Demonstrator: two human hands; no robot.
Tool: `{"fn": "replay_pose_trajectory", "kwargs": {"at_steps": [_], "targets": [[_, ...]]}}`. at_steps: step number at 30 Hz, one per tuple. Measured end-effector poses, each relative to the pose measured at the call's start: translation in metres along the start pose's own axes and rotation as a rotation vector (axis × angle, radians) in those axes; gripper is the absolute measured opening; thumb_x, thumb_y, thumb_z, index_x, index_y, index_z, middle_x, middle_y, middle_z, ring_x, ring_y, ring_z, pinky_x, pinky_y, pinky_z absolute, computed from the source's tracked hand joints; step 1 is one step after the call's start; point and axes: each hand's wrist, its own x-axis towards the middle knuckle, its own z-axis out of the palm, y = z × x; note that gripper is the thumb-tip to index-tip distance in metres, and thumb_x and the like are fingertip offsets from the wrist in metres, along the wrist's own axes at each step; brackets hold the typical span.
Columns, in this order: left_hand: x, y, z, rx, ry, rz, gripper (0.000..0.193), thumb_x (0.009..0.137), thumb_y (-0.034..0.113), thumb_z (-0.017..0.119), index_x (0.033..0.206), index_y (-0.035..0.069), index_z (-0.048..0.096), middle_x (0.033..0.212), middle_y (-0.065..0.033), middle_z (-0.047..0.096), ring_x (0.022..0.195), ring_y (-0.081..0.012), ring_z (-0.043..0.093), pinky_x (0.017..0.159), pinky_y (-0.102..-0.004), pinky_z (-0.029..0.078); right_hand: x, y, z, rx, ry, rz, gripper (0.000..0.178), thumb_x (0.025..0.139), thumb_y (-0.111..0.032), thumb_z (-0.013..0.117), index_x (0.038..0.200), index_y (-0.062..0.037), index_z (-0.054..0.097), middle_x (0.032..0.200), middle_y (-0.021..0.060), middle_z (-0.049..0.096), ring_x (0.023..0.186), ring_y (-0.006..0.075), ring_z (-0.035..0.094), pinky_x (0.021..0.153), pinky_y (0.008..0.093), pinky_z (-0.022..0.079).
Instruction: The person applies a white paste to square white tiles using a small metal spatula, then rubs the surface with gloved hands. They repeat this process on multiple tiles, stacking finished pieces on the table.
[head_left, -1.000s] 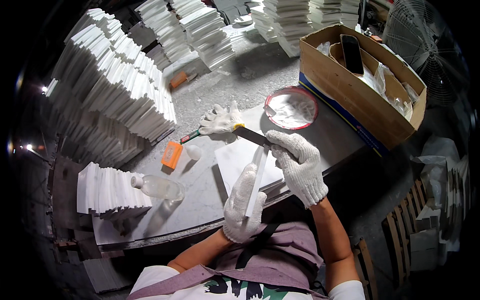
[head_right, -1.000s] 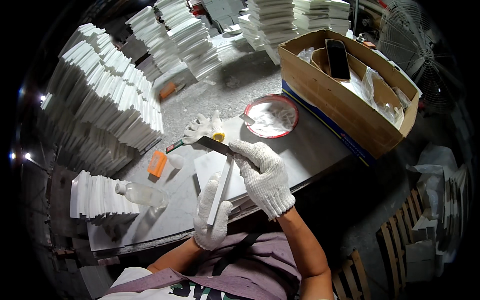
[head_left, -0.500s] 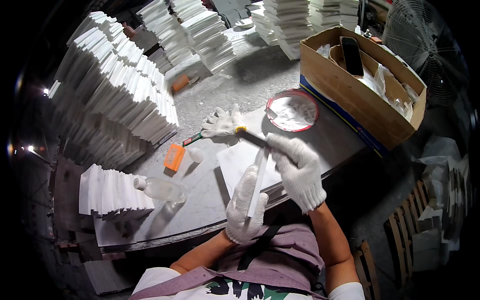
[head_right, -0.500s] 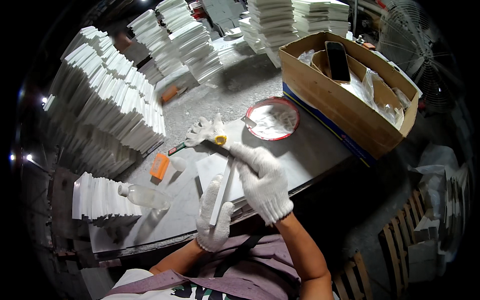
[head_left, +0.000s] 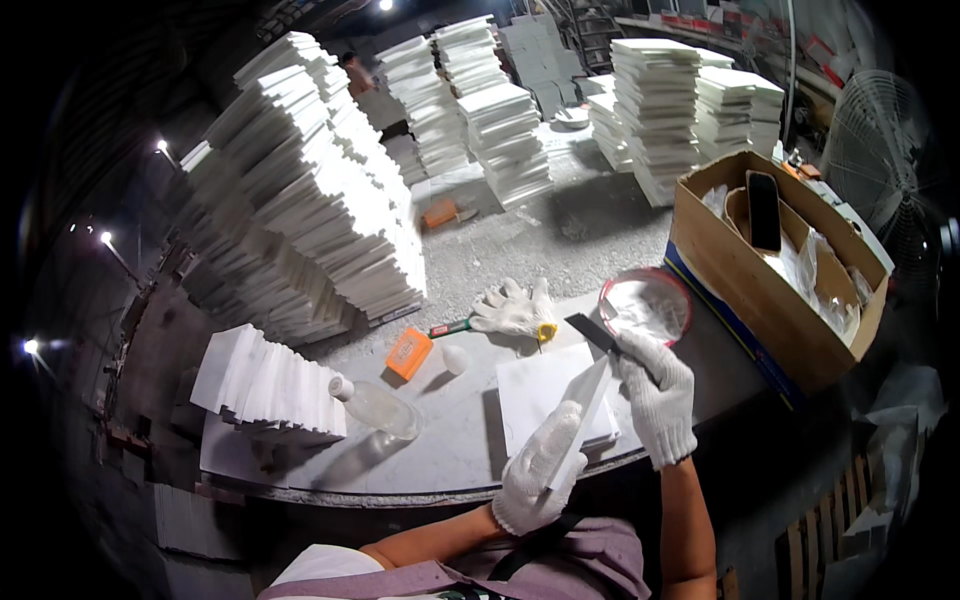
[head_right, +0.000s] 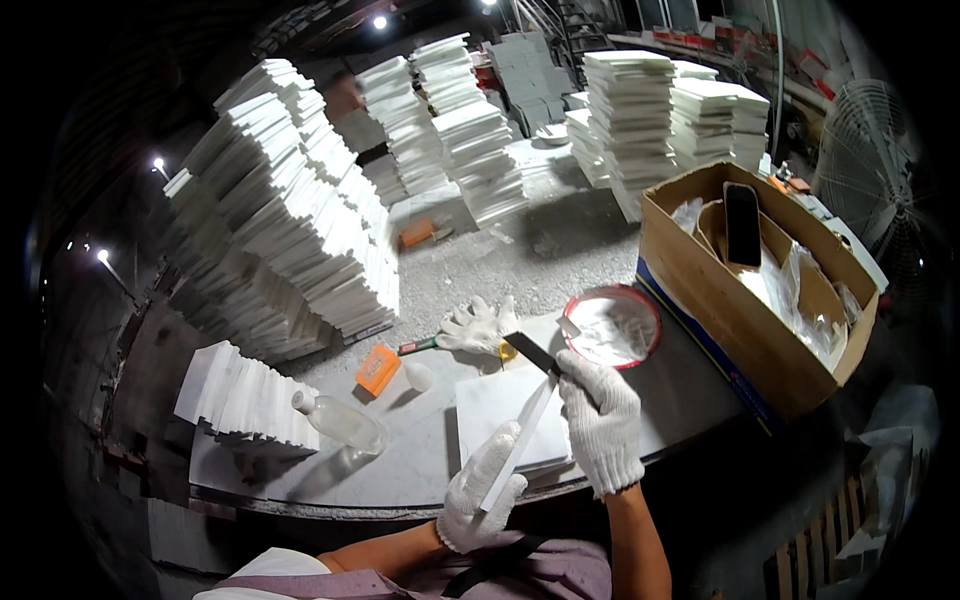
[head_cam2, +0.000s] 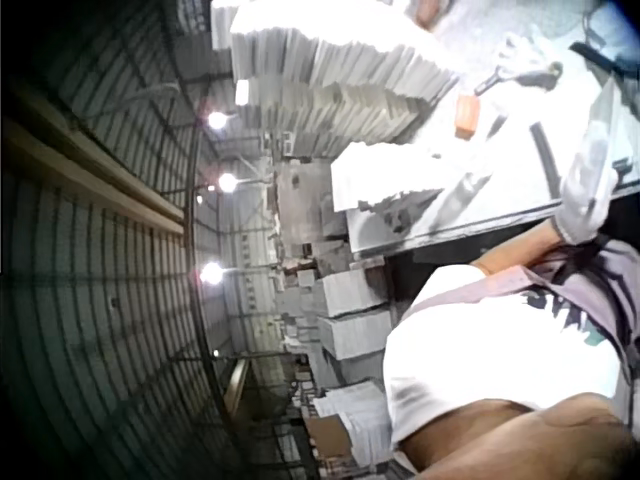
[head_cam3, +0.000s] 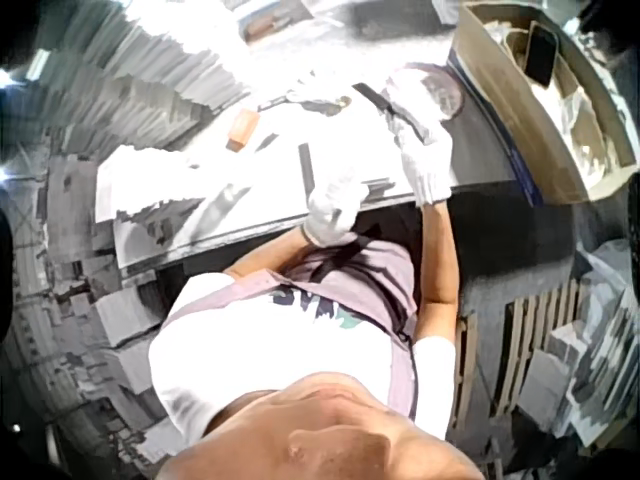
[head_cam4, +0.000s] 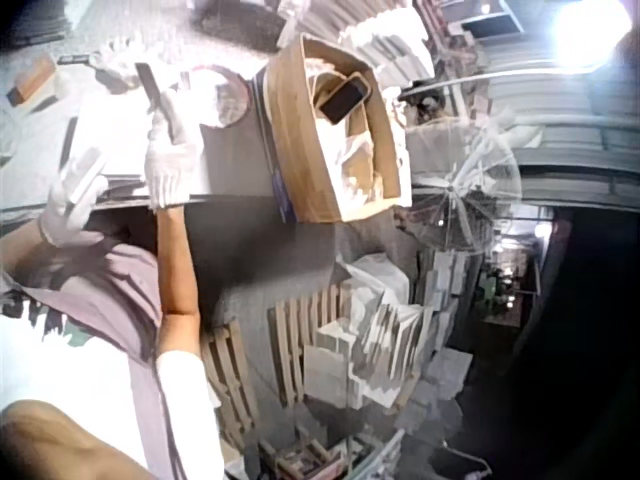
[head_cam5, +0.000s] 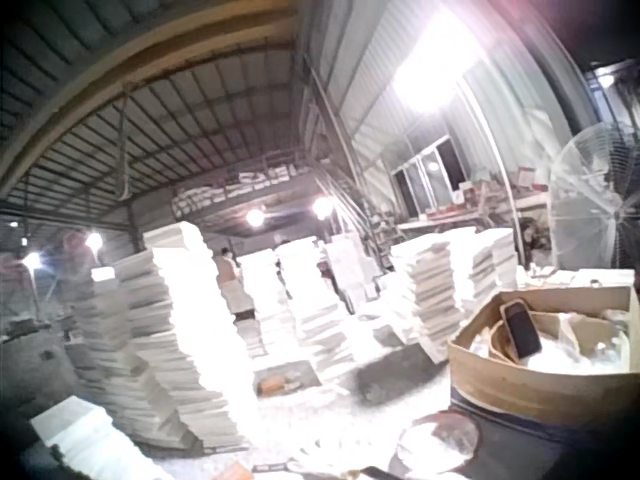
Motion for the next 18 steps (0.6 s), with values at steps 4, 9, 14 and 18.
{"fn": "replay_pose_trajectory", "kwargs": {"at_steps": [4,9,14,18], "targets": [[-0.005,-0.005,0.003,0.005,0.027,0.011,0.06,0.089,-0.003,0.06,0.144,-0.006,0.038,0.141,-0.0266,0.048,0.128,-0.039,0.052,0.106,-0.0414,0.042,-0.033,-0.002,-0.002,-0.048,-0.186,-0.009,0.026,0.09,0.002,0.062,0.114,0.0003,0.07,0.092,0.0059,0.069,0.074,0.0073,0.06,0.065,0.0205,0.049],[-0.008,-0.006,0.002,-0.043,0.035,-0.056,0.059,0.089,-0.003,0.061,0.144,-0.003,0.042,0.141,-0.025,0.05,0.128,-0.0373,0.053,0.106,-0.0399,0.043,-0.052,-0.005,-0.011,0.176,-0.083,0.294,0.027,0.09,0.002,0.056,0.114,0.0037,0.068,0.093,0.0056,0.066,0.075,0.0068,0.059,0.066,0.0206,0.048],[-0.001,0.003,-0.002,-0.059,0.089,-0.086,0.059,0.088,-0.004,0.062,0.144,-0.003,0.043,0.14,-0.0252,0.05,0.127,-0.0366,0.054,0.106,-0.0394,0.043,-0.026,0.038,0.001,0.232,0.265,0.13,0.042,0.095,0.001,0.056,0.137,0.0034,0.052,0.11,0.0088,0.066,0.073,0.0059,0.056,0.064,0.0206,0.048],[-0.001,0.0,0.005,-0.076,0.074,-0.029,0.059,0.088,-0.001,0.064,0.144,0.0,0.045,0.14,-0.023,0.052,0.129,-0.0362,0.053,0.107,-0.0397,0.042,0.003,0.062,0.017,-0.362,0.266,-0.239,0.048,0.089,0.001,0.061,0.136,-0.0045,0.057,0.116,0.0148,0.068,0.095,0.0214,0.069,0.084,0.0321,0.054]]}}
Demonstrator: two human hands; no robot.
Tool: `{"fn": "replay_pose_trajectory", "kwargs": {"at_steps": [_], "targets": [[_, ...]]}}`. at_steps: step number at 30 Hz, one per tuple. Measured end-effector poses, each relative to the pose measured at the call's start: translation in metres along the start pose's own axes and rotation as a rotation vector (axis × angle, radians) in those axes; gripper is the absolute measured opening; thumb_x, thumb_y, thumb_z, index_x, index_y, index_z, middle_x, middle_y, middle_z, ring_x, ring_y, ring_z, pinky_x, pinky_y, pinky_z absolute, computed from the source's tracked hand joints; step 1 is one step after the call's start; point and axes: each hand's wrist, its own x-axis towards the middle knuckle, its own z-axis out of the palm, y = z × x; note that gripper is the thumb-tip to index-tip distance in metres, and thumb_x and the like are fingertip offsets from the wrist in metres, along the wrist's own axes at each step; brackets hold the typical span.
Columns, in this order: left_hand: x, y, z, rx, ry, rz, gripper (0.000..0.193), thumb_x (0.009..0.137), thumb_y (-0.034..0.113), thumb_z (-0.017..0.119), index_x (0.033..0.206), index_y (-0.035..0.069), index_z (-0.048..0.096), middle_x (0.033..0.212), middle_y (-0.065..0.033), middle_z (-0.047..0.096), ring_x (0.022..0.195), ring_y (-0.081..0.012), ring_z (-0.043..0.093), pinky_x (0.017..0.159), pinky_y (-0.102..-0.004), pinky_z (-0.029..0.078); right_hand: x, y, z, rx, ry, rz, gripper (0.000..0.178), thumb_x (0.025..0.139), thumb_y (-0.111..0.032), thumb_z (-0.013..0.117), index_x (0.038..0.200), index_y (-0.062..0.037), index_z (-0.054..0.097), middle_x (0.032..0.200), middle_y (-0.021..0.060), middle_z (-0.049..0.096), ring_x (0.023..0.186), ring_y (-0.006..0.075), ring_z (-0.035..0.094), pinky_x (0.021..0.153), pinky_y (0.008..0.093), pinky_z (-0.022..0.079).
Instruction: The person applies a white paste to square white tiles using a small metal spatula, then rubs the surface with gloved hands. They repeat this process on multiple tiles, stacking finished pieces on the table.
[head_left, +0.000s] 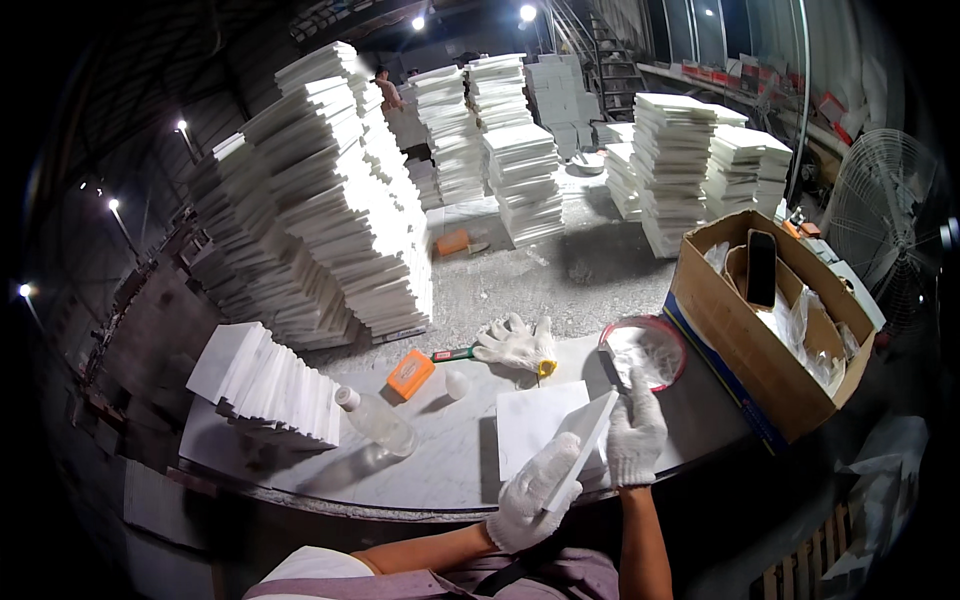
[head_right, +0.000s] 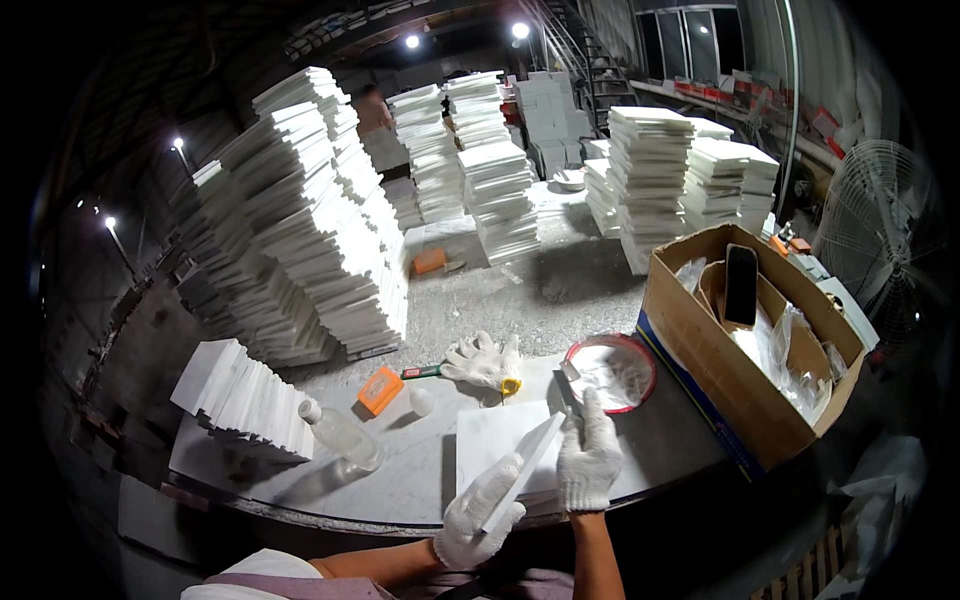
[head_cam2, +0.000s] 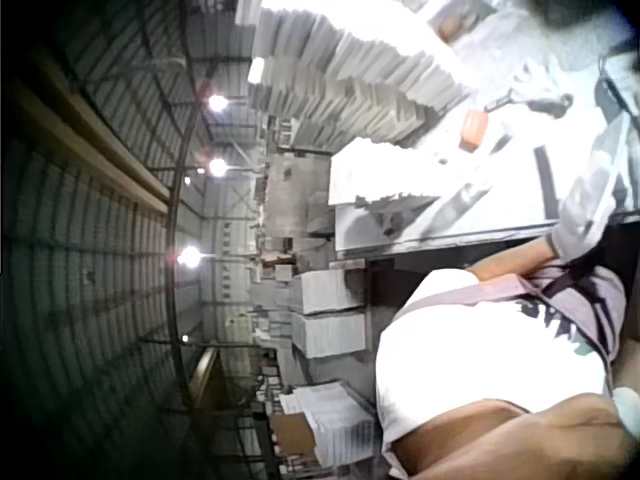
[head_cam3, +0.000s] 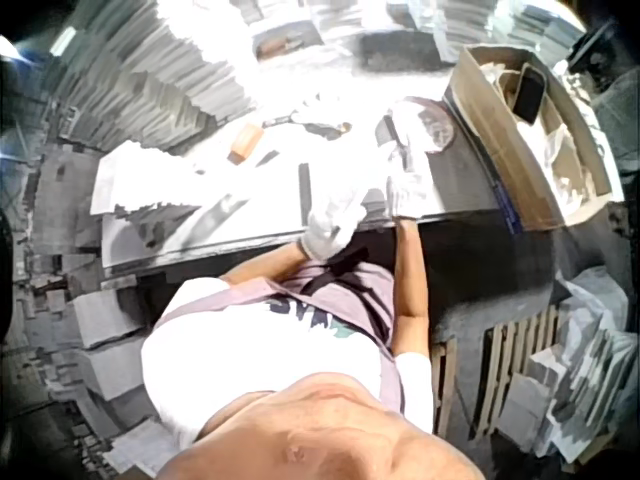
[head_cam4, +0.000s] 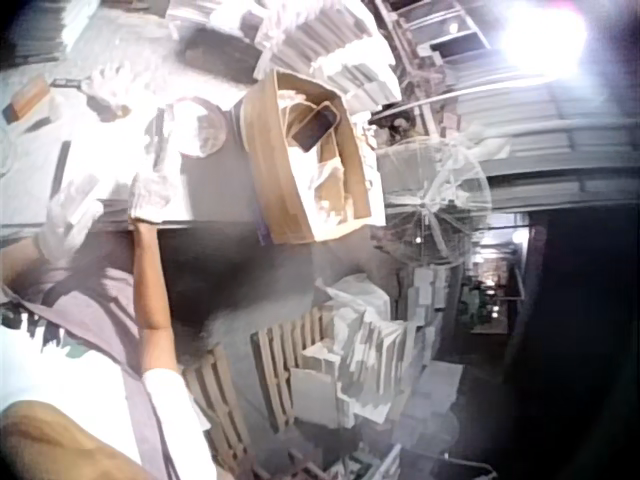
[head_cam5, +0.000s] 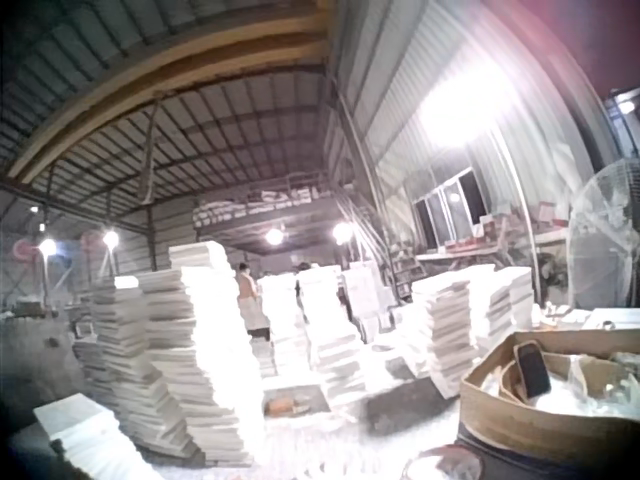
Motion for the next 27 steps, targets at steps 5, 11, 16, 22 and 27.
{"fn": "replay_pose_trajectory", "kwargs": {"at_steps": [5,11,16,22,27], "targets": [[-0.004,-0.004,0.001,0.052,-0.017,0.042,0.059,0.087,0.001,0.067,0.142,0.002,0.048,0.138,-0.0213,0.054,0.127,-0.0377,0.054,0.104,-0.0409,0.046,-0.007,-0.011,0.0,0.25,-0.071,-0.053,0.05,0.085,0.006,0.061,0.134,-0.0011,0.058,0.107,0.0117,0.069,0.086,0.0178,0.067,0.081,0.0285,0.053],[-0.006,-0.006,-0.004,-0.022,0.029,-0.015,0.052,0.09,0.004,0.066,0.139,0.001,0.051,0.136,-0.0202,0.056,0.123,-0.0328,0.058,0.101,-0.0381,0.048,-0.027,-0.034,-0.063,0.947,0.17,0.461,0.052,0.096,-0.004,0.058,0.146,-0.006,0.042,0.092,-0.0004,0.056,0.072,0.0039,0.052,0.06,0.0176,0.046],[-0.002,-0.007,-0.008,-0.087,0.049,-0.001,0.049,0.092,0.005,0.065,0.138,-0.002,0.051,0.134,-0.0209,0.057,0.122,-0.0328,0.059,0.102,-0.0374,0.047,-0.043,-0.026,-0.065,0.979,0.054,0.626,0.047,0.097,-0.009,0.061,0.142,-0.0086,0.047,0.092,-0.0003,0.057,0.073,0.0084,0.055,0.066,0.0226,0.049],[-0.015,-0.03,-0.008,-0.266,0.224,-0.122,0.047,0.092,0.002,0.065,0.137,-0.004,0.051,0.13,-0.0199,0.059,0.116,-0.0273,0.061,0.095,-0.0343,0.05,-0.058,-0.013,-0.073,1.116,-0.095,0.694,0.033,0.095,-0.01,0.064,0.127,-0.0095,0.055,0.091,0.0001,0.061,0.078,0.0101,0.06,0.069,0.0244,0.051],[0.017,-0.028,-0.037,-0.291,0.249,-0.426,0.03,0.097,0.007,0.063,0.125,-0.004,0.059,0.11,-0.008,0.064,0.094,-0.0118,0.06,0.083,-0.0258,0.052,-0.065,0.008,-0.09,1.112,-0.028,0.645,0.02,0.097,-0.016,0.064,0.114,-0.0107,0.057,0.095,0.0006,0.063,0.082,0.013,0.061,0.07,0.0266,0.052]]}}
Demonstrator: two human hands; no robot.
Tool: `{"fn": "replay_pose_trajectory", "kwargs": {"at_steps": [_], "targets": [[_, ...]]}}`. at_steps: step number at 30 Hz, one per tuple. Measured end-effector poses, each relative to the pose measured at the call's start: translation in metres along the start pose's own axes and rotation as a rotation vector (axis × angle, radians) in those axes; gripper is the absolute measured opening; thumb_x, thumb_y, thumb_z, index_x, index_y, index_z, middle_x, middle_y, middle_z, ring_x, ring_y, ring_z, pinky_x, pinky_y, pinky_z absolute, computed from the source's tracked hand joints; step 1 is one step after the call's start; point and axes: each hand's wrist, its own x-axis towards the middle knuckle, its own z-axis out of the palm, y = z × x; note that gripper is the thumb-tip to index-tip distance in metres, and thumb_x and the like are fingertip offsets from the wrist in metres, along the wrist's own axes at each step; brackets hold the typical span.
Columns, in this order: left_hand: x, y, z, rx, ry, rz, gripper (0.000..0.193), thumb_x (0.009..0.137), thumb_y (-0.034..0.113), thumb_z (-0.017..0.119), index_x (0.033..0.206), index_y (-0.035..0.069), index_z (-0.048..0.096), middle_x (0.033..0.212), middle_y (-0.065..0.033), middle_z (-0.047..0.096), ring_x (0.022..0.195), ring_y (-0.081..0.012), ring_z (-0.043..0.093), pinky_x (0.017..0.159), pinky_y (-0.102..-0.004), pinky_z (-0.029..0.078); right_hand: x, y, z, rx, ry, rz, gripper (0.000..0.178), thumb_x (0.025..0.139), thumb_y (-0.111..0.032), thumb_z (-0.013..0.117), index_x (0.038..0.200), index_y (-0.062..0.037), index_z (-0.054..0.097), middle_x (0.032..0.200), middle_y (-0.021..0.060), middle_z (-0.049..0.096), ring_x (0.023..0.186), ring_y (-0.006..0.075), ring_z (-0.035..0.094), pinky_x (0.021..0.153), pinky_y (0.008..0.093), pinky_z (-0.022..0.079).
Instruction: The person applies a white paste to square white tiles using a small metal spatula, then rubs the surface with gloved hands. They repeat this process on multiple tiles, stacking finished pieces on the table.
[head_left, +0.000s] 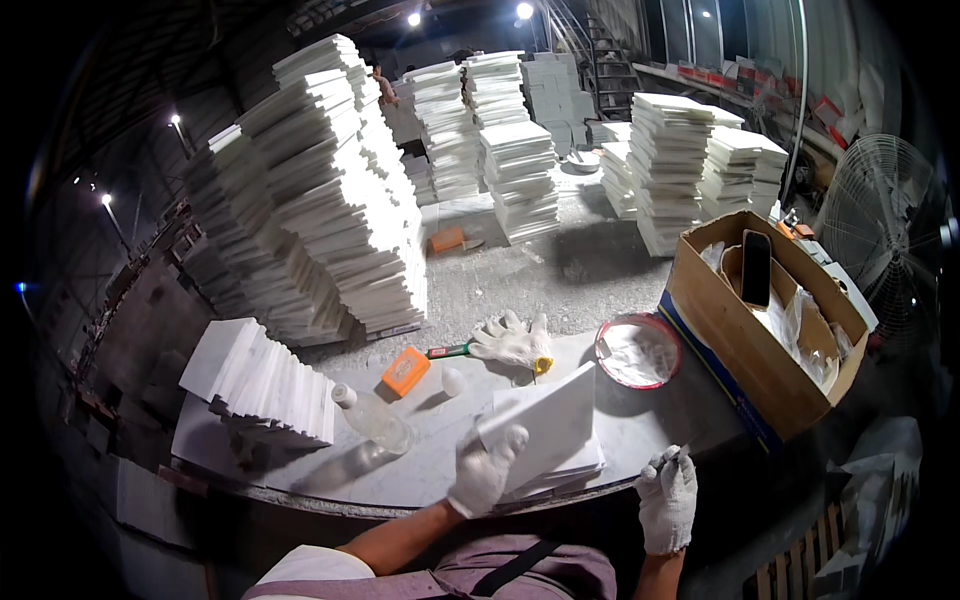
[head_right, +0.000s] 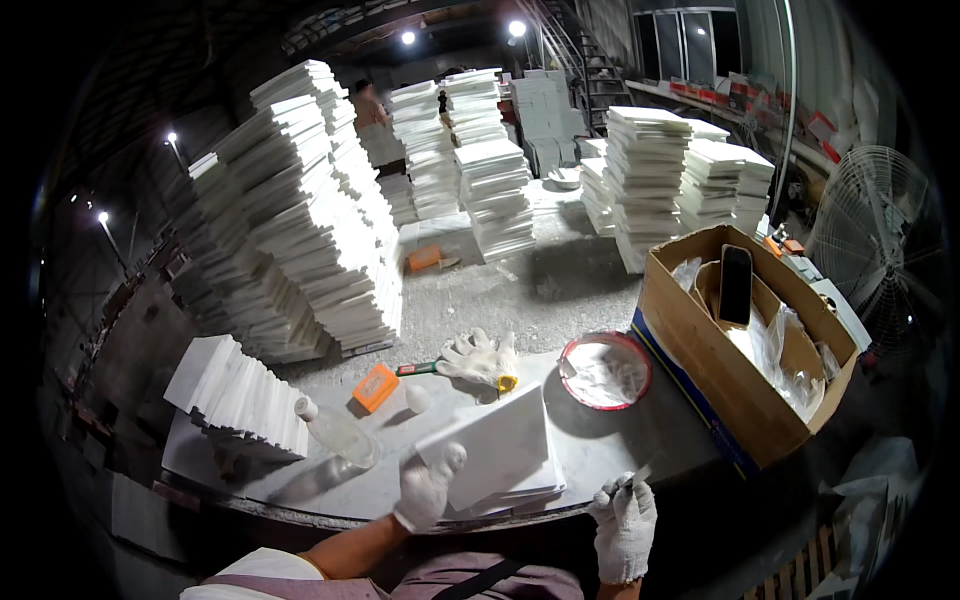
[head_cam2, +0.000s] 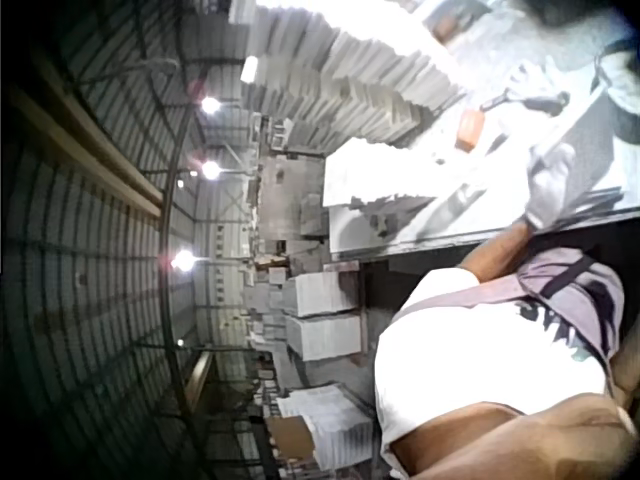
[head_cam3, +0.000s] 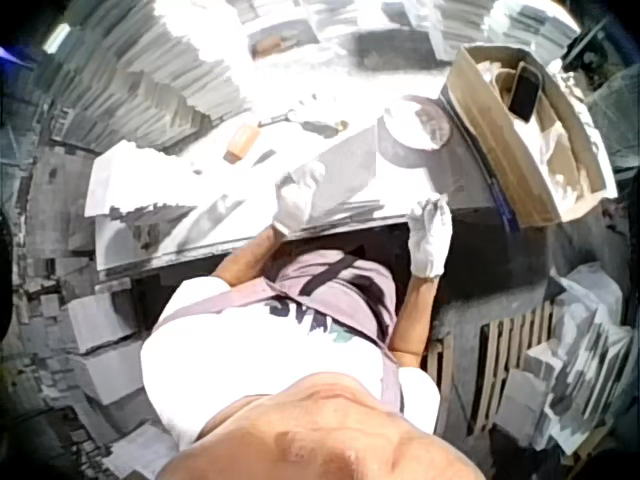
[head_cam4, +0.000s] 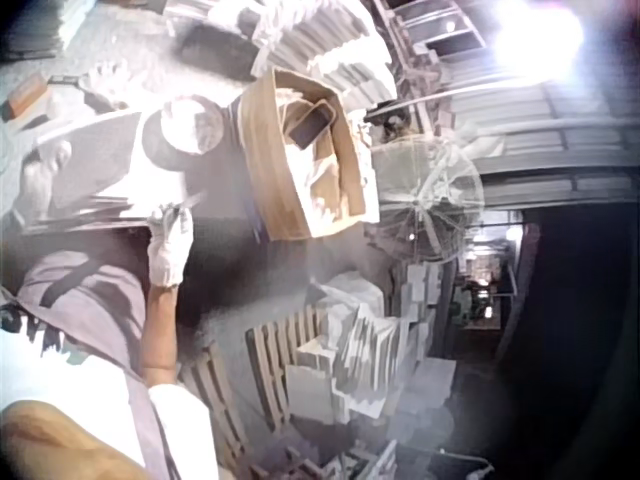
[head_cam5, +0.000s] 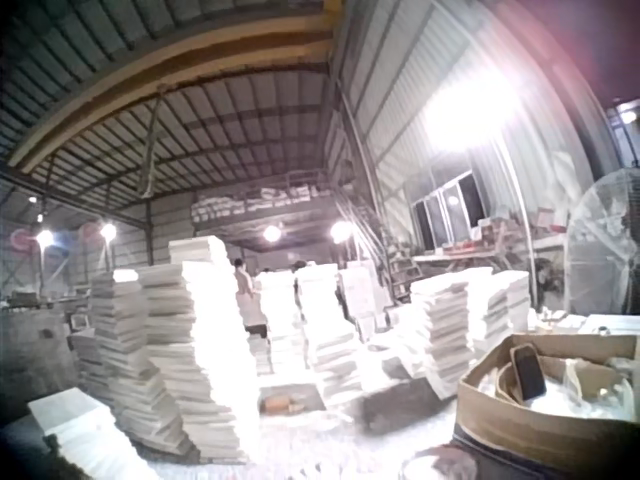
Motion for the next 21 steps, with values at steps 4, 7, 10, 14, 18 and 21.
{"fn": "replay_pose_trajectory", "kwargs": {"at_steps": [4,7,10,14,18,21], "targets": [[0.039,0.018,-0.01,-0.225,-0.178,-0.456,0.022,0.097,0.019,0.065,0.106,-0.001,0.064,0.097,-0.0012,0.065,0.086,-0.0076,0.058,0.076,-0.0256,0.05,-0.01,-0.004,-0.007,-0.095,0.045,-0.02,0.016,0.098,-0.017,0.062,0.112,-0.0105,0.057,0.095,0.0016,0.062,0.081,0.0129,0.061,0.068,0.0262,0.052],[0.058,0.016,-0.007,-0.37,-0.335,-0.626,0.028,0.097,0.024,0.065,0.11,-0.001,0.063,0.099,-0.0016,0.065,0.091,-0.0079,0.058,0.08,-0.026,0.049,-0.014,-0.009,-0.021,-0.099,0.012,0.008,0.018,0.099,-0.016,0.061,0.115,-0.0099,0.057,0.096,0.0025,0.061,0.081,0.0123,0.06,0.067,0.0254,0.052],[0.083,-0.017,-0.012,-0.202,-0.591,-0.64,0.032,0.099,0.026,0.062,0.114,-0.001,0.063,0.103,-0.0019,0.064,0.095,-0.0084,0.057,0.085,-0.0257,0.047,-0.016,-0.013,-0.033,-0.114,0.014,0.021,0.027,0.099,-0.012,0.059,0.126,-0.0085,0.055,0.095,0.0029,0.06,0.078,0.011,0.058,0.065,0.0245,0.051],[0.113,-0.113,-0.022,-0.569,-0.742,-0.774,0.022,0.099,0.017,0.058,0.11,-0.001,0.064,0.102,-0.0047,0.063,0.101,-0.0114,0.057,0.086,-0.0241,0.048,-0.011,-0.015,-0.029,-0.246,0.001,-0.019,0.043,0.098,-0.007,0.057,0.14,-0.0057,0.048,0.091,0.0026,0.059,0.072,0.0096,0.055,0.063,0.024,0.048],[0.117,-0.086,0.002,-0.379,-0.824,-0.617,0.015,0.097,0.016,0.057,0.097,0.003,0.064,0.088,0.0008,0.06,0.087,-0.0096,0.057,0.077,-0.0248,0.048,0.002,-0.019,-0.035,-0.497,0.073,0.003,0.047,0.093,-0.006,0.063,0.137,0.0042,0.05,0.09,0.0052,0.062,0.071,0.0107,0.056,0.065,0.024,0.048],[0.118,-0.086,-0.008,-0.223,-0.841,-0.695,0.023,0.093,0.025,0.067,0.106,0.006,0.067,0.097,0.0012,0.065,0.087,-0.0096,0.061,0.081,-0.0251,0.05,0.016,-0.019,-0.04,-0.642,0.014,0.063,0.041,0.092,-0.009,0.066,0.129,0.0063,0.058,0.088,0.0064,0.066,0.072,0.0113,0.06,0.068,0.0252,0.05]]}}
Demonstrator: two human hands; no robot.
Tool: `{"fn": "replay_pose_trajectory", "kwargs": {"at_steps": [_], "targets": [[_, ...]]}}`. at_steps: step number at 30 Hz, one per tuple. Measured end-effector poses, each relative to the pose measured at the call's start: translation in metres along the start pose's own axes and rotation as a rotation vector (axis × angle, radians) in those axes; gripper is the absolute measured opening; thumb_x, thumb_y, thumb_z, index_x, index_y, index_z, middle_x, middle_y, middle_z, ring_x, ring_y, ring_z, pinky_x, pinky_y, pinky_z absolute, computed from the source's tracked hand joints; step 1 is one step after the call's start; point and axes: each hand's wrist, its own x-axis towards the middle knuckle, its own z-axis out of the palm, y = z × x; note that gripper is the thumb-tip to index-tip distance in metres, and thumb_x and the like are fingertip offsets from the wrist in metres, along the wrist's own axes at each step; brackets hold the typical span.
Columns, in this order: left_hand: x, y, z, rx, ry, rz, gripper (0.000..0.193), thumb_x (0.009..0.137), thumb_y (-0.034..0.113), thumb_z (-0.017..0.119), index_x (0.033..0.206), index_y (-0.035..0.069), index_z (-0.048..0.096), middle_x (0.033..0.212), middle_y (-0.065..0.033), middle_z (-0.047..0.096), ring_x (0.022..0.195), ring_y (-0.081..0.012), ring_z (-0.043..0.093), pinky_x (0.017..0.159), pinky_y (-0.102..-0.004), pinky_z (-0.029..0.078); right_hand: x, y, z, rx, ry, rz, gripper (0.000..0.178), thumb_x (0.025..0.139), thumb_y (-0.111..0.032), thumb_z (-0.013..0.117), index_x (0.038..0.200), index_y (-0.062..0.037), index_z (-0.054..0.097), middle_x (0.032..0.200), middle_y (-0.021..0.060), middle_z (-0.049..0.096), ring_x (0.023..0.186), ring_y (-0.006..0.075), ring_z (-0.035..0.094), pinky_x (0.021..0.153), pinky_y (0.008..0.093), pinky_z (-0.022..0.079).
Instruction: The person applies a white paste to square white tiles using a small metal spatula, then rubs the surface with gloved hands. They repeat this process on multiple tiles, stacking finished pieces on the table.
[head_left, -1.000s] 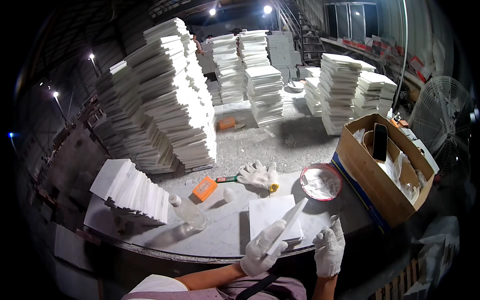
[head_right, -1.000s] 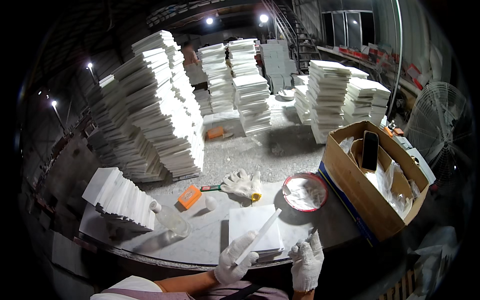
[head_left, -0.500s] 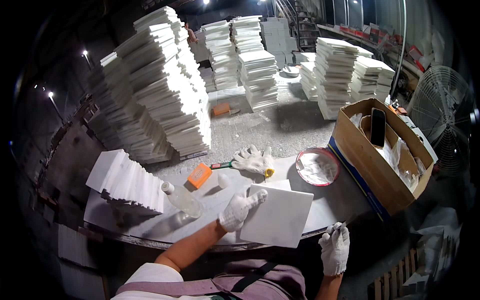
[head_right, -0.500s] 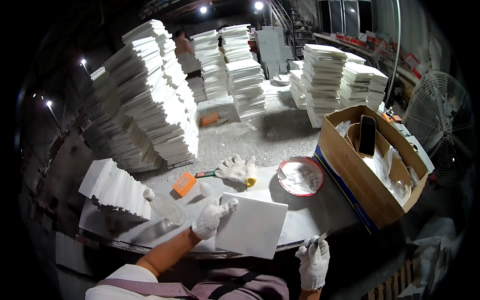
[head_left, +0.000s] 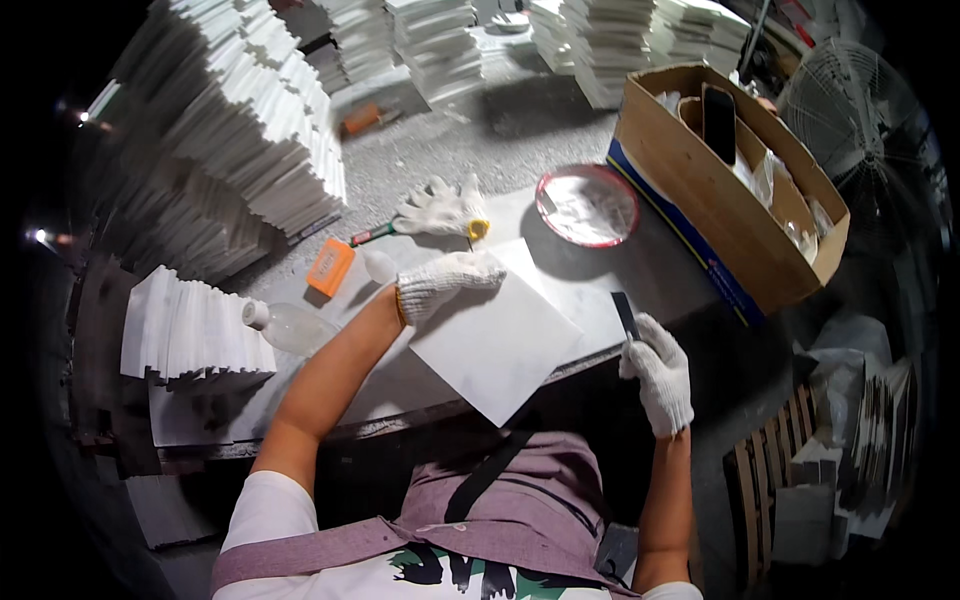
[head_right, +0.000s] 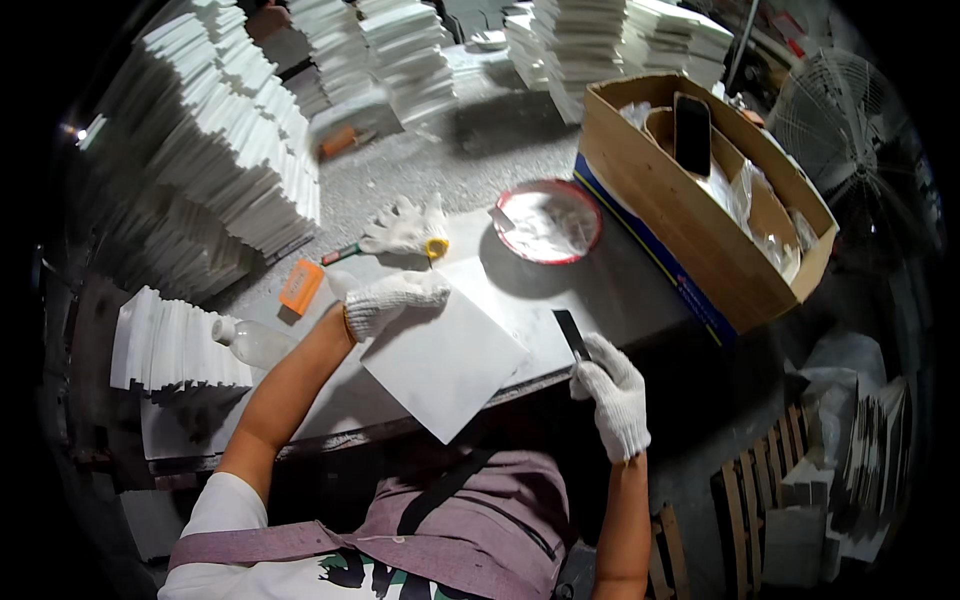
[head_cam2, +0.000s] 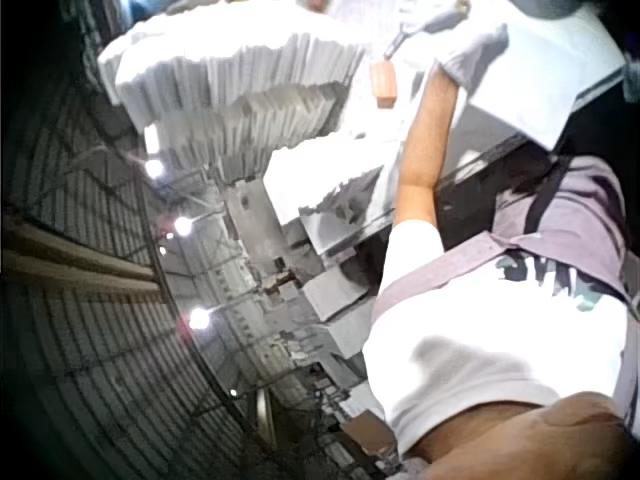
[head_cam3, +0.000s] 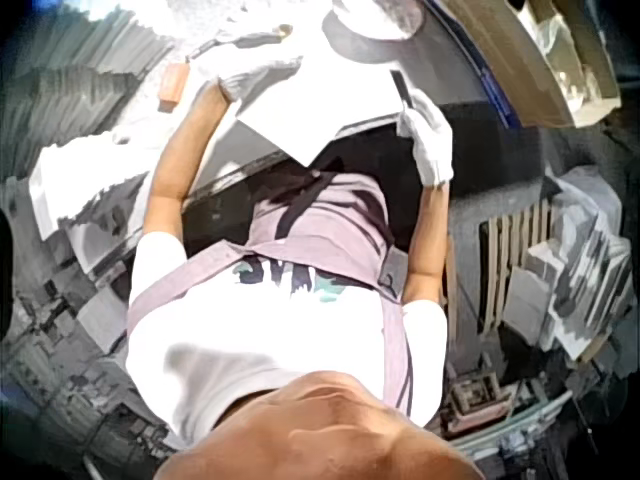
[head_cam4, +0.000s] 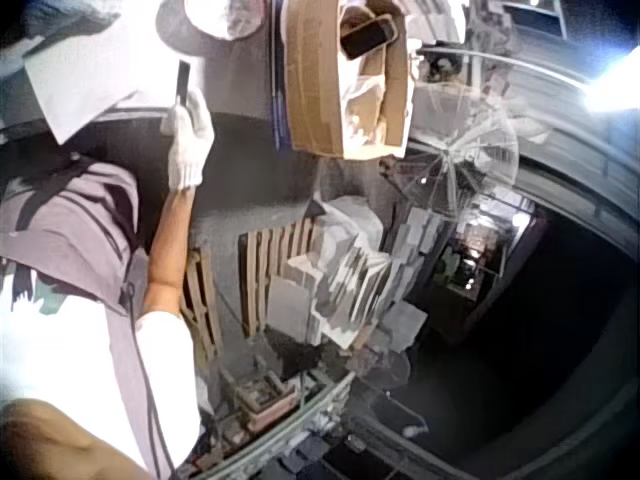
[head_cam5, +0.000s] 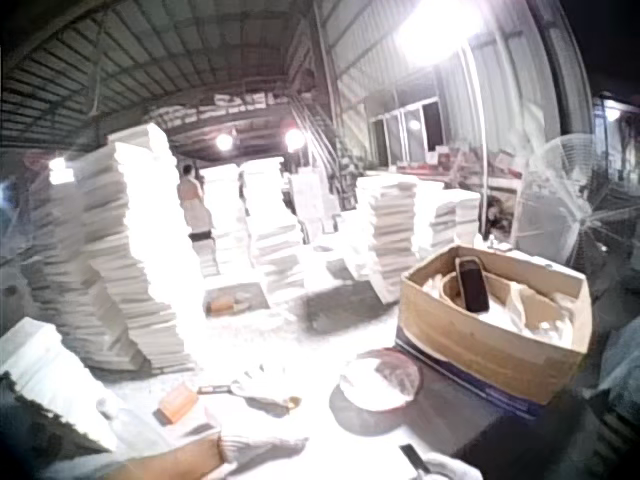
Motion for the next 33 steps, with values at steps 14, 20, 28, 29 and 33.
{"fn": "replay_pose_trajectory", "kwargs": {"at_steps": [14,20,28,29,33], "targets": [[0.008,0.018,0.029,0.273,-0.025,-0.064,0.03,0.086,0.028,0.075,0.098,0.006,0.059,0.087,-0.001,0.059,0.08,-0.0099,0.057,0.074,-0.0262,0.05,0.063,-0.006,0.033,-0.491,-0.456,-0.056,0.028,0.088,-0.002,0.064,0.115,-0.0013,0.071,0.096,0.0055,0.07,0.084,0.0102,0.063,0.078,0.0251,0.052],[0.007,0.017,0.03,0.303,0.01,-0.074,0.026,0.086,0.029,0.073,0.094,0.006,0.064,0.082,-0.0016,0.063,0.075,-0.0093,0.059,0.07,-0.0252,0.05,0.048,-0.005,0.037,-0.537,-0.473,-0.138,0.023,0.091,-0.004,0.067,0.113,-0.0061,0.073,0.096,0.0058,0.07,0.08,0.0132,0.065,0.072,0.0261,0.055],[0.007,0.026,0.036,0.337,0.014,-0.084,0.019,0.089,0.025,0.069,0.091,0.007,0.063,0.083,-0.0007,0.061,0.077,-0.0082,0.056,0.075,-0.0243,0.048,0.058,0.003,0.048,-0.668,-0.43,-0.437,0.024,0.087,-0.003,0.069,0.109,-0.0097,0.074,0.087,0.0084,0.068,0.075,0.0207,0.063,0.069,0.0301,0.052],[0.007,0.027,0.036,0.356,0.014,-0.09,0.019,0.089,0.024,0.069,0.091,0.007,0.063,0.083,-0.0005,0.061,0.077,-0.0082,0.056,0.075,-0.0243,0.048,0.061,0.004,0.05,-0.705,-0.443,-0.508,0.025,0.086,-0.003,0.069,0.109,-0.01,0.074,0.087,0.009,0.067,0.075,0.0219,0.063,0.069,0.0305,0.052],[0.006,0.022,0.035,0.353,0.037,-0.104,0.019,0.088,0.024,0.069,0.09,0.007,0.062,0.082,0.0,0.06,0.077,-0.0082,0.056,0.075,-0.0242,0.048,0.041,-0.003,0.042,-0.768,-0.469,-0.416,0.026,0.085,0.0,0.067,0.108,-0.0109,0.075,0.087,0.0101,0.067,0.077,0.0267,0.063,0.07,0.0343,0.051]]}}
